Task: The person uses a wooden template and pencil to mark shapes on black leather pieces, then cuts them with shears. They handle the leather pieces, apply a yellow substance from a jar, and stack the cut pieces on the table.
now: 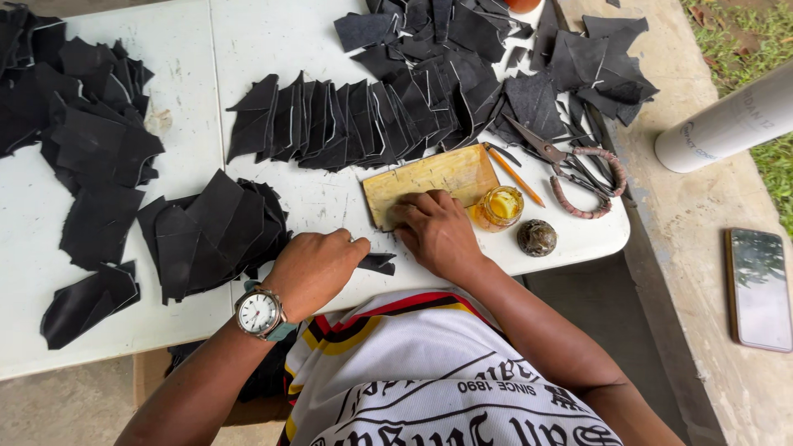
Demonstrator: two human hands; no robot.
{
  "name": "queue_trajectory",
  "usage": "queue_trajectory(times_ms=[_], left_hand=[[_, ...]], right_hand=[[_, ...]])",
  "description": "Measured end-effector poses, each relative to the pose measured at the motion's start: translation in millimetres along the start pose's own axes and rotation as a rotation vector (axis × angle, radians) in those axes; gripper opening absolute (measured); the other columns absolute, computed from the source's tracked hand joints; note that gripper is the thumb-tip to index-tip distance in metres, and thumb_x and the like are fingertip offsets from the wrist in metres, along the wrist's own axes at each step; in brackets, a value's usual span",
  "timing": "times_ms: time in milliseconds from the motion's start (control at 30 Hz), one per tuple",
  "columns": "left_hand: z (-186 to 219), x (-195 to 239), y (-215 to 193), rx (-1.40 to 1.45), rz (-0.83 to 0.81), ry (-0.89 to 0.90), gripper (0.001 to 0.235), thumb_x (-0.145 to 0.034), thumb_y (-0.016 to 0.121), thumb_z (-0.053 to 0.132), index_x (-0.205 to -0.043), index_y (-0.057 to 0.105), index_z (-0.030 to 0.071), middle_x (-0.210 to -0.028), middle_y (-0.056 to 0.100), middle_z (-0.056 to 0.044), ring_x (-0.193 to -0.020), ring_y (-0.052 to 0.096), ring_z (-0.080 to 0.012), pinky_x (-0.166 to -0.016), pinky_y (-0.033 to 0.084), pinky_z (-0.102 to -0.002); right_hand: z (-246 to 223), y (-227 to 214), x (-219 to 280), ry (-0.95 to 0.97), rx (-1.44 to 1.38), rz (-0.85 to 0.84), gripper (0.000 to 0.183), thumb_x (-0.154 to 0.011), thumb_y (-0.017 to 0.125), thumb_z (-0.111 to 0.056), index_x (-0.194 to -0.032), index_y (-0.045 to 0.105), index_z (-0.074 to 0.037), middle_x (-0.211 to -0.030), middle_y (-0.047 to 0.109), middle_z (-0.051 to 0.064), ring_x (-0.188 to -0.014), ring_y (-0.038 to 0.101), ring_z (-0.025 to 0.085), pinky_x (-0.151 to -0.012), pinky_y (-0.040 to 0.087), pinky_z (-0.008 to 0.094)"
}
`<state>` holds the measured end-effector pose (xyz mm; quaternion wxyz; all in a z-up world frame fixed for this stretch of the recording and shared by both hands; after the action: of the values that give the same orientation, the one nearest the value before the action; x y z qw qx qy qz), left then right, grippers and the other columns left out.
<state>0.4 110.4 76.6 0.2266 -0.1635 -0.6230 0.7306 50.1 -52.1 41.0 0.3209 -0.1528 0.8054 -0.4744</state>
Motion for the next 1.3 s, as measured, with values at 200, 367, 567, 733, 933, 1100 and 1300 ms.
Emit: queue_trajectory(times_ms=[200,367,567,733,933,1100,1300], left_hand=[[-4.5,1.2,5.7,0.024,-0.094,0.019,0.008,-0.085,0.063,0.005,-0.092,0.065,0.005,-0.076,0.065,-0.012,-0.061,0.069,-0.0279,-0.053,0.057,-0.039],[-1.3,9.1,5.3,0.084,-0.120,0.058,0.012,-0.084,0.065,0.005,-0.096,0.064,0.006,-0.078,0.064,-0.011,-0.058,0.068,-0.0259,-0.051,0.056,-0.038],[-20.2,-8.1,-42.0,0.288,-0.063,0.113,0.024,-0.075,0.065,0.000,-0.097,0.068,0.010,-0.080,0.068,-0.009,-0.068,0.068,-0.0334,-0.058,0.054,-0.045],[-39.9,-61.9,-103.1,0.585,0.098,0.153,0.023,-0.078,0.069,0.000,-0.100,0.072,0.007,-0.087,0.074,-0.011,-0.077,0.072,-0.0316,-0.066,0.057,-0.040],[-56.4,-119.9,-111.9,1.002,0.062,0.130,0.019,-0.080,0.082,0.007,-0.097,0.073,0.002,-0.084,0.078,-0.010,-0.074,0.072,-0.0132,-0.066,0.058,-0.029],[-59.2,-143.8,-111.7,1.087,0.106,0.160,0.018,-0.084,0.082,0.009,-0.096,0.073,0.001,-0.084,0.077,-0.011,-0.077,0.071,-0.0088,-0.068,0.057,-0.027],[-14.6,-114.9,-125.0,0.732,0.057,0.261,0.021,-0.081,0.076,0.006,-0.101,0.074,0.004,-0.089,0.077,-0.011,-0.077,0.076,-0.0218,-0.064,0.057,-0.033]], right_hand=[[-5.3,2.5,-7.6,-0.019,0.026,0.025,0.027,-0.087,0.075,-0.023,-0.111,0.073,-0.012,-0.123,0.066,0.004,-0.106,0.058,0.027,-0.090,0.046,0.041],[-4.2,2.6,-12.2,-0.042,-0.003,0.019,0.029,-0.088,0.074,-0.022,-0.115,0.073,-0.013,-0.121,0.066,0.004,-0.107,0.057,0.027,-0.092,0.045,0.041],[0.9,13.0,-15.8,-0.081,-0.026,-0.046,0.027,-0.090,0.075,-0.023,-0.117,0.073,-0.016,-0.117,0.064,0.002,-0.112,0.057,0.026,-0.096,0.045,0.041],[1.6,-1.1,-29.5,-0.019,-0.118,-0.019,0.055,-0.080,0.080,-0.035,-0.125,0.065,-0.008,-0.133,0.057,0.018,-0.124,0.052,0.038,-0.105,0.040,0.050],[5.7,-1.8,-52.9,0.122,-0.091,-0.128,0.089,-0.073,0.081,-0.056,-0.141,0.056,-0.004,-0.142,0.049,0.025,-0.135,0.040,0.046,-0.110,0.026,0.061],[2.9,4.6,-53.1,0.117,0.008,-0.153,0.083,-0.076,0.073,-0.065,-0.141,0.057,-0.016,-0.147,0.047,0.022,-0.140,0.038,0.041,-0.114,0.024,0.060],[7.0,16.2,-37.5,0.118,-0.017,-0.275,0.087,-0.080,0.069,-0.069,-0.146,0.051,-0.014,-0.155,0.040,0.023,-0.146,0.029,0.045,-0.114,0.021,0.064]])
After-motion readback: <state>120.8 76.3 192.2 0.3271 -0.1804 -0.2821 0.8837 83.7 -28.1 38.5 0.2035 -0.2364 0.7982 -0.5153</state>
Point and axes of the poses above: each hand's wrist, its own x-axis away from the middle knuckle, its own y-axis out of the palm, z = x × y, the point moved 6 cm from there along -x, towards the middle knuckle
